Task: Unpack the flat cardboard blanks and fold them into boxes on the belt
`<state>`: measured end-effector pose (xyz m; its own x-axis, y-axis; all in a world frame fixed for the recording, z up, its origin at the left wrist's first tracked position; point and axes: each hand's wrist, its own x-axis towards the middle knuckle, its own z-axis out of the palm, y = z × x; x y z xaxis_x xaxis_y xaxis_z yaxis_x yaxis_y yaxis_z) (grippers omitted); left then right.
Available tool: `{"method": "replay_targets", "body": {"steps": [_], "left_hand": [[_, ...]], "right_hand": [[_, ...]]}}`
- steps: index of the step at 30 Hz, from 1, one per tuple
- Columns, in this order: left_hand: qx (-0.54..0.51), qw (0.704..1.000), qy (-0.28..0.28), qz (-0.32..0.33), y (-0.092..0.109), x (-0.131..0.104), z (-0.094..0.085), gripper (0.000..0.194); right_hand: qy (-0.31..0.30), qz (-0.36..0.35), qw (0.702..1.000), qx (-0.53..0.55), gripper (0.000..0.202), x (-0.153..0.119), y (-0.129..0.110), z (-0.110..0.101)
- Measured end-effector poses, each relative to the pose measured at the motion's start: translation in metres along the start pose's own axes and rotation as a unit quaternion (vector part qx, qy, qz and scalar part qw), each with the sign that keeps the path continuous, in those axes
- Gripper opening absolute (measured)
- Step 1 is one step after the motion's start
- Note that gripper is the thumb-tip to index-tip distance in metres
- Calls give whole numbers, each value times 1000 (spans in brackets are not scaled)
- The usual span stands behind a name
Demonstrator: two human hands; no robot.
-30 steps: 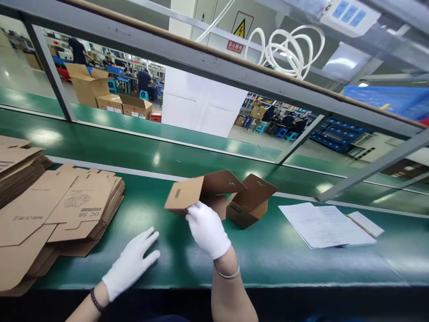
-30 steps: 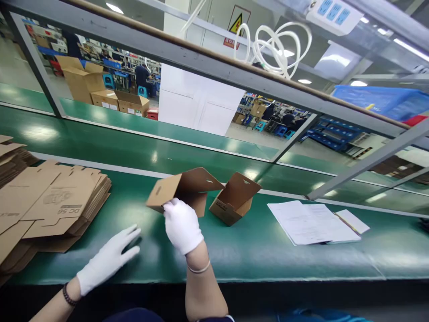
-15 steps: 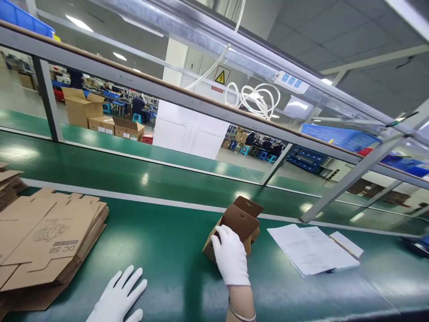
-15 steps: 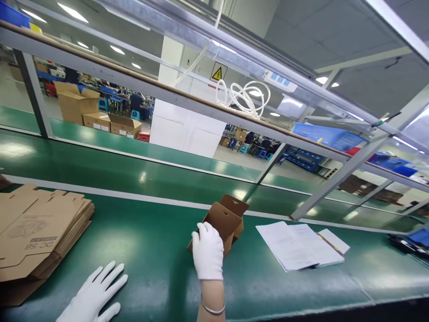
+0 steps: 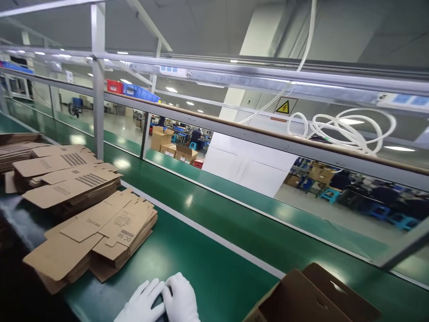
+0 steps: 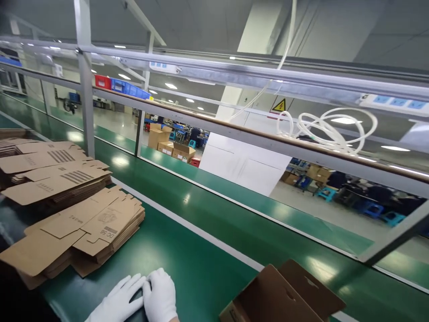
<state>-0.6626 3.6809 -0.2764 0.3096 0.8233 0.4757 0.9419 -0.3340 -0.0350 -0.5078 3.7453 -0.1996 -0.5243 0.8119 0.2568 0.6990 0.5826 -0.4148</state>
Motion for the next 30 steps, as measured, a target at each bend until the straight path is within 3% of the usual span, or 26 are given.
{"method": "replay_targets", "body": {"steps": [4, 8, 12, 16, 21, 26, 30], "left_hand": [[-19, 999, -35, 12, 11, 29, -31, 60], [-109, 989, -70, -67, 41, 75, -56, 42], [-171, 972, -109, -121, 58, 119, -48, 26], [-190, 970, -139, -68, 50, 152, -29, 22], [-225, 964, -129, -56, 40, 160, -15, 22], [-237, 956, -134, -113, 34, 150, -11, 25], [-254, 948, -134, -139, 32, 149, -10, 24]], "right_hand": [[18, 36, 999, 26, 23, 4, 3, -14], [56, 104, 984, 133, 28, 9, 15, -27], [104, 162, 958, 213, 32, 13, 35, -36], [131, 188, 950, 213, 36, 13, 52, -37], [134, 166, 966, 144, 37, 12, 51, -34], [113, 131, 984, 31, 40, 20, 36, -36], [121, 120, 984, 44, 41, 21, 34, -39]]}}
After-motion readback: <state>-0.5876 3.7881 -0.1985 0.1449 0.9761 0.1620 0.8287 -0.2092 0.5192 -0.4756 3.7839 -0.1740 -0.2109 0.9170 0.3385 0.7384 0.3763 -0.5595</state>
